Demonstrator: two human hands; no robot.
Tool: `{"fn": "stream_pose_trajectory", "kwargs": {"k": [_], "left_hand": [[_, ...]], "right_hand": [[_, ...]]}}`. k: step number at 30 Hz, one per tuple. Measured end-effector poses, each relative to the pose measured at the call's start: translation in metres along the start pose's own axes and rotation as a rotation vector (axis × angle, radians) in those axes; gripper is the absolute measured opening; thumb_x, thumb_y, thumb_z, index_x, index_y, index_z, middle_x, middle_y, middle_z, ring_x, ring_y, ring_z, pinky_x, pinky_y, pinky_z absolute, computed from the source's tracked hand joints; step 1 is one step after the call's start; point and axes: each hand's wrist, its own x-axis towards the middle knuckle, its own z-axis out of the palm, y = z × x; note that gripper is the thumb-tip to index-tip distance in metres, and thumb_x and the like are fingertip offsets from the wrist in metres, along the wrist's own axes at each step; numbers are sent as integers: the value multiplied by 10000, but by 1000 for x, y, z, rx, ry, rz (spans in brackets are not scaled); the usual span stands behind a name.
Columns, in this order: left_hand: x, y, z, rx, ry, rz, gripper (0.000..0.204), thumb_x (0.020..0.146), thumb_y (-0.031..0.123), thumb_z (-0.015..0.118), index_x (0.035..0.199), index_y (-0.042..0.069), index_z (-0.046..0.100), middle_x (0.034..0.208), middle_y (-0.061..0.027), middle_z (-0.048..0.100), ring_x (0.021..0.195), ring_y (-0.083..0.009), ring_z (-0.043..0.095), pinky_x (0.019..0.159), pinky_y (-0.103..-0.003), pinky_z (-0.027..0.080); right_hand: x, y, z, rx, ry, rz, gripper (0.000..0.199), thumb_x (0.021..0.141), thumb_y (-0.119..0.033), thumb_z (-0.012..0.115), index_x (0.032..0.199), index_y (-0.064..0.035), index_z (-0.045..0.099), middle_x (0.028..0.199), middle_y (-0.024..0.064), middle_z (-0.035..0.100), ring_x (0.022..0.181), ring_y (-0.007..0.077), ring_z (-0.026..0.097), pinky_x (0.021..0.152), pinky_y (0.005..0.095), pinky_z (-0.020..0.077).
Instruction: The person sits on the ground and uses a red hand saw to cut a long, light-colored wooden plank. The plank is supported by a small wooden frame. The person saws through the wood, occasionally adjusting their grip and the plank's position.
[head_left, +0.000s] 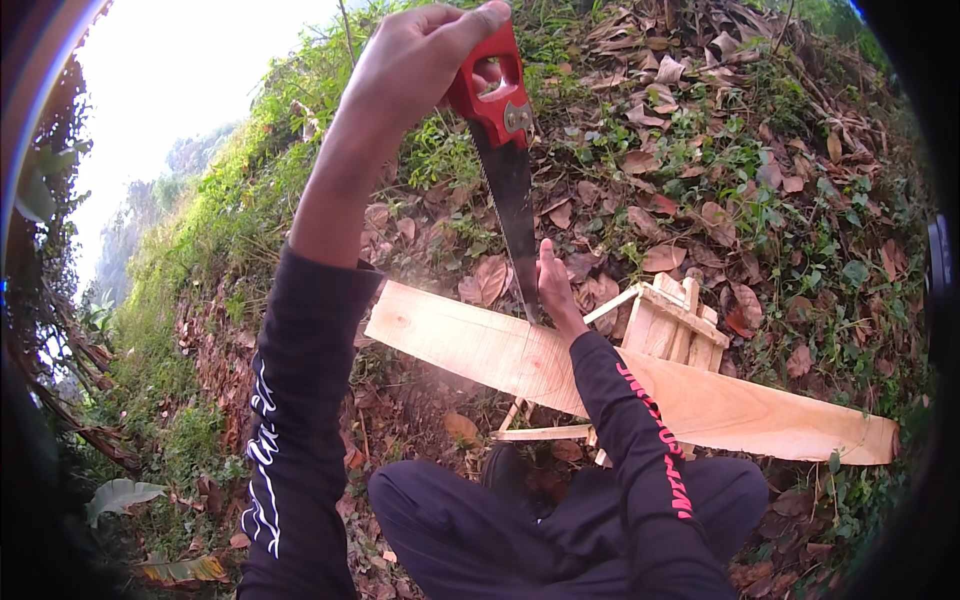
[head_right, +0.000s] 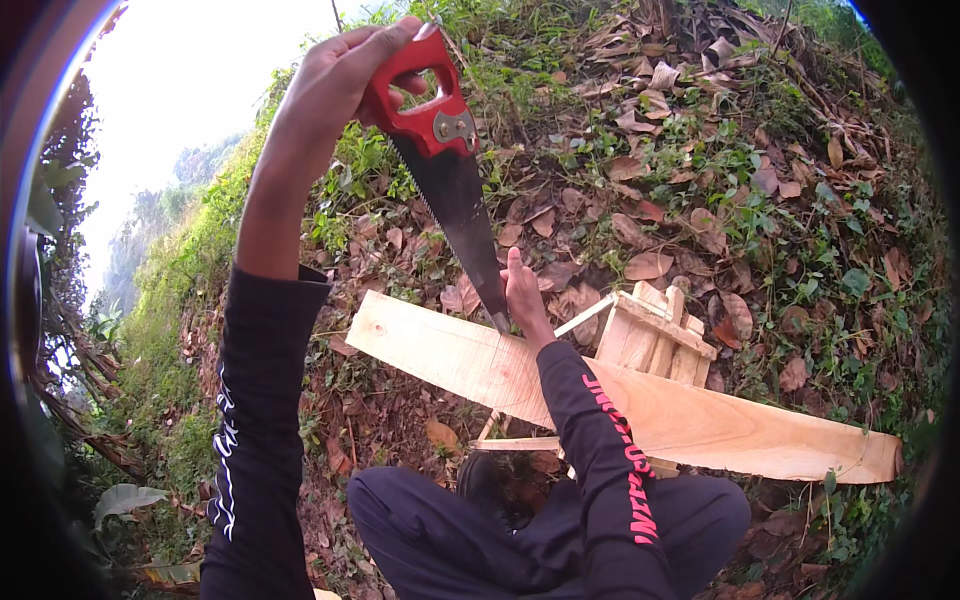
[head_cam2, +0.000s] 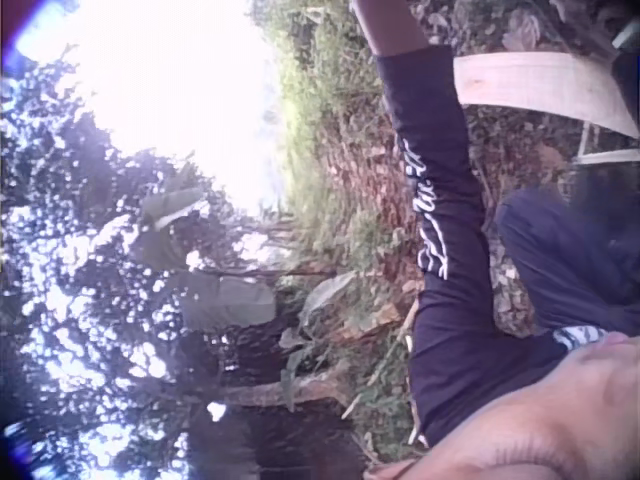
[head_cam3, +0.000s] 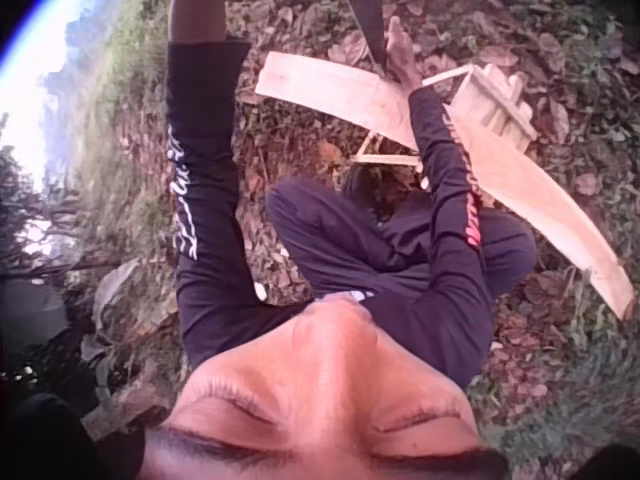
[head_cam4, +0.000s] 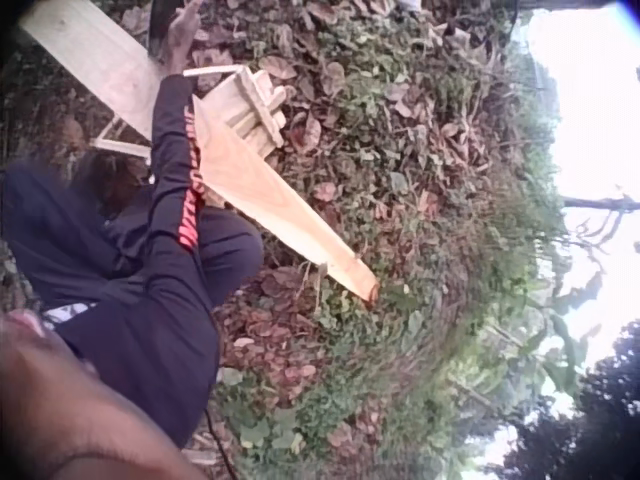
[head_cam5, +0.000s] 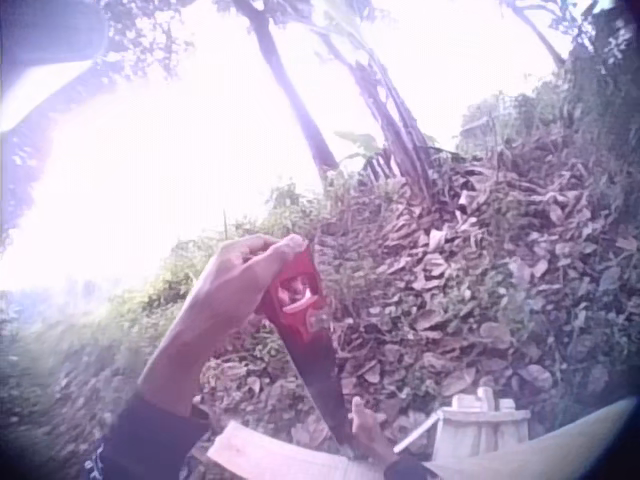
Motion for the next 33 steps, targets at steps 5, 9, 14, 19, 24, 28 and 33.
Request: {"fn": "stream_pose_trajectory", "kwargs": {"k": [5, 9, 14, 19, 24, 28, 33], "left_hand": [[-5, 16, 17, -120, 128, -15, 456, 863, 396, 669, 1036, -24, 631, 768, -92, 663, 590, -140, 617, 573, -218, 509], [-25, 42, 37, -110, 113, 80, 503, 862, 408, 660, 1082, -43, 625, 796, -106, 675, 630, -171, 640, 600, -229, 520], [-52, 27, 22, -40, 93, 53, 472, 987, 379, 523, 1250, -6, 593, 836, -73, 683, 589, -52, 545, 500, -198, 399], [-114, -21, -30, -372, 448, 27, 456, 1015, 234, 506, 1349, -76, 482, 941, -125, 645, 687, -86, 541, 626, -196, 457], [-252, -85, -105, -1021, 882, 44, 435, 990, 204, 546, 1305, -86, 466, 1148, -167, 604, 819, -134, 569, 729, -261, 469], [-336, -92, -86, -1235, 687, -16, 520, 842, 39, 561, 1323, -106, 427, 963, -105, 580, 814, -140, 552, 703, -269, 429], [-370, -107, -25, -694, 929, -342, 306, 552, -59, 458, 843, -38, 550, 692, -44, 501, 624, -126, 467, 587, -222, 347]], "right_hand": [[-1, -14, 5, 80, 81, 48, 820, 980, -696, 153, 475, -75, 327, 487, -40, 321, 490, 94, 276, 492, 300, 236], [25, 14, -20, 73, 291, 91, 851, 968, -710, 112, 481, -61, 367, 481, -2, 351, 499, 142, 335, 536, 311, 285], [14, -17, -31, -99, 454, -33, 810, 1019, -608, 163, 616, -19, 545, 561, 60, 516, 570, 205, 506, 620, 346, 410], [5, -47, -68, -432, 683, -529, 504, 1066, -359, 312, 944, 9, 634, 896, 131, 656, 849, 290, 621, 807, 375, 460], [-53, -110, -108, -416, 275, -188, 266, 974, -228, 537, 971, 17, 641, 869, 107, 669, 844, 202, 637, 780, 338, 489], [-115, -119, -109, -826, 77, -88, 333, 875, -309, 660, 976, 9, 653, 933, 153, 667, 868, 270, 654, 774, 372, 506], [-187, -89, -69, -1201, -112, -142, 822, 721, -468, 781, 1361, -55, 473, 1401, 218, 410, 1324, 400, 362, 1093, 494, 306]]}}
